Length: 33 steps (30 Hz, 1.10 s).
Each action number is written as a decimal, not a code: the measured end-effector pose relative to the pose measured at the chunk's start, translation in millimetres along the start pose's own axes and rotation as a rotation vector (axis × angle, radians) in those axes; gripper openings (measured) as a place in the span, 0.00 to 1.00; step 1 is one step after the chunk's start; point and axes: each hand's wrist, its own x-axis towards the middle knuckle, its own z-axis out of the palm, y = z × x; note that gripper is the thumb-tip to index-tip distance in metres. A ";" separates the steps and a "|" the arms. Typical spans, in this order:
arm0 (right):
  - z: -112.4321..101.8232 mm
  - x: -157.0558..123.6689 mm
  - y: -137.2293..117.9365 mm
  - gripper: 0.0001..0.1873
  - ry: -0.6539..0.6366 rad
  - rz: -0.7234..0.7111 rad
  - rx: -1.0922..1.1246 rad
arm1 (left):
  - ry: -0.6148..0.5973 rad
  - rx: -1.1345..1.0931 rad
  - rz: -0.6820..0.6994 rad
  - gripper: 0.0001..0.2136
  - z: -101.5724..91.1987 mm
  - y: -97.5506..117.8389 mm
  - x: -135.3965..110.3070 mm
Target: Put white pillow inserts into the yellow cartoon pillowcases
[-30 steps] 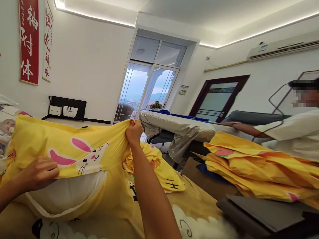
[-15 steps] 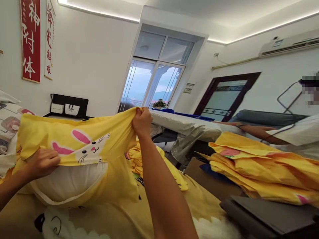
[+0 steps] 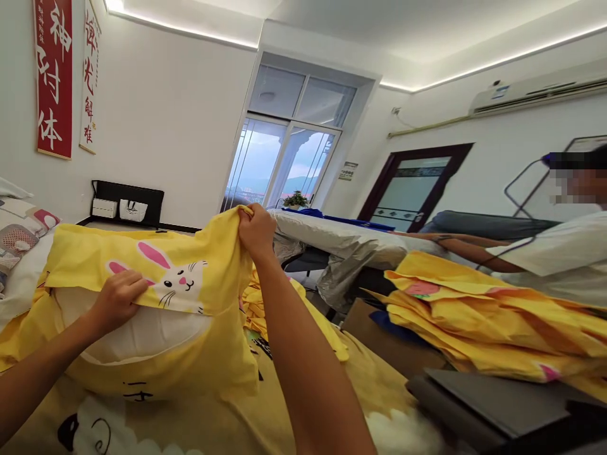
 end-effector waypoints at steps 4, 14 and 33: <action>5.2 -14.9 30.8 0.09 -0.077 0.168 -0.055 | -0.179 -0.150 -0.158 0.07 17.0 0.2 7.5; -64.3 -248.6 -24.5 0.14 -0.742 -0.614 0.036 | -0.336 -0.208 -0.174 0.06 51.3 20.6 29.7; -104.9 -334.9 -23.0 0.07 -1.067 -0.303 -0.212 | -0.626 -0.570 0.762 0.08 116.6 115.5 -3.9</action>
